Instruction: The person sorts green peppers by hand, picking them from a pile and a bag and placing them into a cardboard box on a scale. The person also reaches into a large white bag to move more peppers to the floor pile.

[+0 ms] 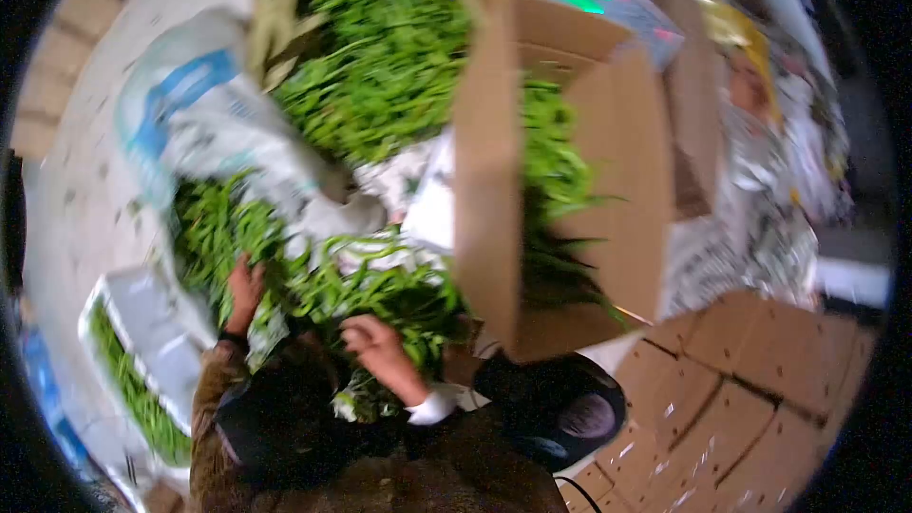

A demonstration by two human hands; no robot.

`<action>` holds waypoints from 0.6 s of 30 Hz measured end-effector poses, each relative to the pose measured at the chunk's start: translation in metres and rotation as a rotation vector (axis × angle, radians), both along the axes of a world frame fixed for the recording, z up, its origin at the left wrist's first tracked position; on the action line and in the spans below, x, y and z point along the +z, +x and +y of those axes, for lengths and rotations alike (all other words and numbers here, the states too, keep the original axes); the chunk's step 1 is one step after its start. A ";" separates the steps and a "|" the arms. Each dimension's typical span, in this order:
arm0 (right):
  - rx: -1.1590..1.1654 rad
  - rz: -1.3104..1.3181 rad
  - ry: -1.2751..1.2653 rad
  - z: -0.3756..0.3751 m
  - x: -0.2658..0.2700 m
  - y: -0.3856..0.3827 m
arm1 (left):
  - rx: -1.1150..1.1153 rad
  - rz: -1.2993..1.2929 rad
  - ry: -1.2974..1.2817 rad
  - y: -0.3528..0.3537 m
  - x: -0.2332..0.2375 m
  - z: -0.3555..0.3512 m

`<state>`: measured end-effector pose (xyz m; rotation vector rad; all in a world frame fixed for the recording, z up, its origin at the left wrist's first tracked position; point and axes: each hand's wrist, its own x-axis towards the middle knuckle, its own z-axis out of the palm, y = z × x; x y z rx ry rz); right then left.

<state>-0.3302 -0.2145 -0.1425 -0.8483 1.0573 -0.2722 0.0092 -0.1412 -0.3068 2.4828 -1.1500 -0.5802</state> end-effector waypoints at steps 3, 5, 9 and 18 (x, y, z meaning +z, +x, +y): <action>-0.010 0.108 0.087 -0.005 -0.017 -0.009 | -0.080 -0.053 -0.180 -0.007 0.026 0.020; -0.002 0.121 0.109 -0.006 -0.025 -0.011 | -0.043 -0.196 -0.168 0.005 0.014 0.048; 0.074 0.123 0.099 -0.003 -0.030 -0.001 | 0.554 0.682 -0.401 0.011 0.057 0.054; 0.227 0.159 0.080 -0.002 -0.032 0.020 | -0.098 1.023 0.114 0.027 0.106 -0.013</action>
